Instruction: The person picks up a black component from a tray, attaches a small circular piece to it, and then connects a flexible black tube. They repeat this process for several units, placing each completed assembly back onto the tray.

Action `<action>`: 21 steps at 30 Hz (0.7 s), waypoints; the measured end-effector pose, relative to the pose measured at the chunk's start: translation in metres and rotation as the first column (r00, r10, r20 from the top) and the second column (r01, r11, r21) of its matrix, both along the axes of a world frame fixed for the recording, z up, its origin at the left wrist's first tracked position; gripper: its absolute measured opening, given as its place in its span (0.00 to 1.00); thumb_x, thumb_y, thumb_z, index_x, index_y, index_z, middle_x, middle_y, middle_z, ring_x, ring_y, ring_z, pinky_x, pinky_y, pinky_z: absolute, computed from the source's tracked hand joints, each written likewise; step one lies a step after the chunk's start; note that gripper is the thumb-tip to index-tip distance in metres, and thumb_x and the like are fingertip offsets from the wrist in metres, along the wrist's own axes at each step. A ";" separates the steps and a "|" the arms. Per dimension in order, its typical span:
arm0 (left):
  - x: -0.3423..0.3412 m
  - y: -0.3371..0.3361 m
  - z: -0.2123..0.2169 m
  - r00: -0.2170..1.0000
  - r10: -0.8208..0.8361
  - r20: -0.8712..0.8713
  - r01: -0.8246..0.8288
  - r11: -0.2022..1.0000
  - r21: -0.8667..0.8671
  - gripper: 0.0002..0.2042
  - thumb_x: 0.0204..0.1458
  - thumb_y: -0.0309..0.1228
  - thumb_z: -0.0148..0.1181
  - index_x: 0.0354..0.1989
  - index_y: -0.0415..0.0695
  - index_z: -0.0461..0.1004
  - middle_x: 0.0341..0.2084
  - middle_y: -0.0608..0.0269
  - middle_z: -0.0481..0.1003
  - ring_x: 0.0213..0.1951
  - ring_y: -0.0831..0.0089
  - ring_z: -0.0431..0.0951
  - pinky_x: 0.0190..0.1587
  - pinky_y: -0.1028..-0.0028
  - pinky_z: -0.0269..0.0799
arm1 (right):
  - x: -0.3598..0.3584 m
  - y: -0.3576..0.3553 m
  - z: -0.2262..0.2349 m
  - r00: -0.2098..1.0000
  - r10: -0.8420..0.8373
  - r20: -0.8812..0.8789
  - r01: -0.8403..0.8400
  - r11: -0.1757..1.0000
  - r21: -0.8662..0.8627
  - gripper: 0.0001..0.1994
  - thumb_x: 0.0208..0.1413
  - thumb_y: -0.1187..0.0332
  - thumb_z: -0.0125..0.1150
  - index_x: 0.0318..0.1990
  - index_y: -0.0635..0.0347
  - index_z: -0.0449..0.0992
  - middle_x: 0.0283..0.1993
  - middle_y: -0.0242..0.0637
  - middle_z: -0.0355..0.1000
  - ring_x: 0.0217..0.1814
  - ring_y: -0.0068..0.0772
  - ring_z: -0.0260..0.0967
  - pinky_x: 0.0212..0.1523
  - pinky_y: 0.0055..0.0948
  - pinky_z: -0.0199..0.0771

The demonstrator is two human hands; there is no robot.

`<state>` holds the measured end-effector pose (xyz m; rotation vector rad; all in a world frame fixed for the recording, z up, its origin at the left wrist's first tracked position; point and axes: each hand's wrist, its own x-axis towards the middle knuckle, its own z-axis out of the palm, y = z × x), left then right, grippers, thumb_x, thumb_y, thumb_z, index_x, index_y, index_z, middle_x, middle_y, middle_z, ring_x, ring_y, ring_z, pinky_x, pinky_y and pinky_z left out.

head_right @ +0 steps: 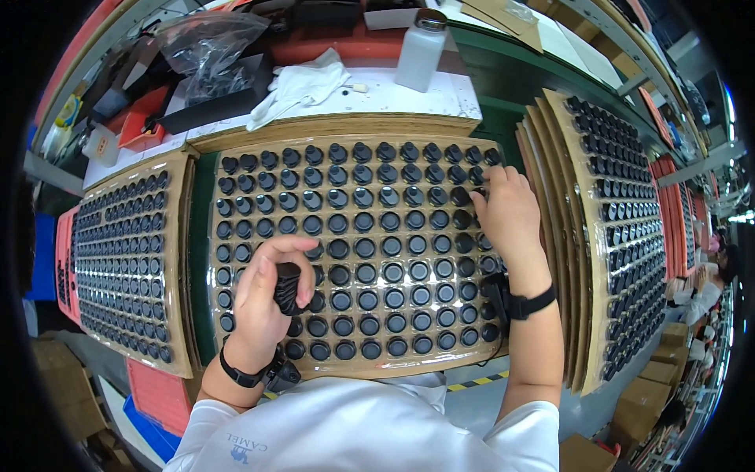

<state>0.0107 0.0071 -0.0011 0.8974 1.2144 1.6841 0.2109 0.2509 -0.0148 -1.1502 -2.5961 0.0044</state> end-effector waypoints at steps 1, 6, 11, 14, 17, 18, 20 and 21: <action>0.002 0.002 0.001 1.000 -0.009 0.024 0.009 1.000 -0.008 0.28 0.60 0.50 0.34 0.49 0.33 0.63 0.17 0.62 0.65 0.20 0.79 0.62 0.24 0.82 0.57 | -0.009 -0.012 0.012 0.994 0.090 -0.065 -0.091 0.996 -0.015 0.10 0.47 0.75 0.61 0.38 0.63 0.70 0.33 0.38 0.68 0.35 0.28 0.68 0.35 0.27 0.68; -0.005 -0.002 -0.003 0.985 -0.115 0.127 0.116 0.993 -0.003 0.25 0.62 0.46 0.35 0.57 0.36 0.55 0.19 0.65 0.65 0.23 0.81 0.63 0.26 0.82 0.58 | -0.059 -0.078 0.046 0.778 0.286 -0.559 -0.621 0.481 -0.618 0.12 0.47 0.75 0.62 0.41 0.62 0.72 0.35 0.33 0.65 0.35 0.23 0.65 0.35 0.22 0.65; 0.002 0.003 0.001 0.988 -0.108 0.114 0.113 0.993 -0.036 0.24 0.62 0.44 0.36 0.59 0.37 0.54 0.19 0.65 0.65 0.23 0.81 0.63 0.25 0.82 0.58 | -0.087 -0.110 0.049 0.575 0.411 -0.708 -0.816 0.359 -0.454 0.12 0.47 0.75 0.61 0.42 0.62 0.73 0.37 0.32 0.66 0.34 0.21 0.63 0.34 0.20 0.65; 0.007 0.002 0.004 0.995 -0.051 0.082 0.058 0.995 -0.085 0.29 0.60 0.48 0.37 0.58 0.34 0.55 0.17 0.62 0.66 0.19 0.78 0.62 0.25 0.82 0.57 | -0.086 -0.111 0.043 0.582 0.365 -0.727 -0.812 0.302 -0.499 0.11 0.48 0.75 0.61 0.41 0.62 0.73 0.37 0.32 0.67 0.34 0.20 0.63 0.34 0.20 0.65; 0.001 0.000 0.000 0.985 -0.156 0.072 0.159 0.986 -0.040 0.25 0.61 0.44 0.38 0.57 0.35 0.56 0.18 0.64 0.65 0.21 0.80 0.63 0.25 0.82 0.58 | -0.074 -0.100 0.041 0.647 0.293 -0.704 -0.761 0.309 -0.570 0.11 0.49 0.74 0.60 0.41 0.62 0.73 0.36 0.32 0.67 0.34 0.20 0.63 0.35 0.20 0.65; -0.001 -0.001 -0.001 0.978 -0.199 0.062 0.201 0.979 -0.021 0.23 0.62 0.42 0.38 0.57 0.36 0.57 0.19 0.66 0.65 0.22 0.81 0.64 0.25 0.83 0.58 | -0.067 -0.093 0.042 0.702 0.242 -0.670 -0.708 0.342 -0.618 0.10 0.49 0.74 0.60 0.41 0.62 0.73 0.36 0.32 0.67 0.33 0.20 0.63 0.35 0.20 0.65; -0.004 -0.001 -0.003 0.973 -0.227 0.042 0.228 0.974 -0.016 0.22 0.62 0.42 0.38 0.56 0.36 0.59 0.19 0.66 0.65 0.22 0.81 0.64 0.25 0.83 0.58 | -0.053 -0.077 0.038 0.754 0.187 -0.630 -0.647 0.375 -0.663 0.10 0.50 0.74 0.60 0.41 0.62 0.73 0.36 0.32 0.67 0.33 0.20 0.63 0.35 0.20 0.65; -0.005 -0.001 -0.004 0.970 -0.244 0.016 0.244 0.970 -0.018 0.21 0.62 0.42 0.38 0.54 0.36 0.62 0.19 0.66 0.65 0.22 0.81 0.63 0.25 0.83 0.58 | -0.045 -0.065 0.031 0.814 0.167 -0.556 -0.548 0.539 -0.640 0.10 0.50 0.74 0.60 0.41 0.63 0.73 0.36 0.32 0.67 0.33 0.19 0.64 0.35 0.20 0.66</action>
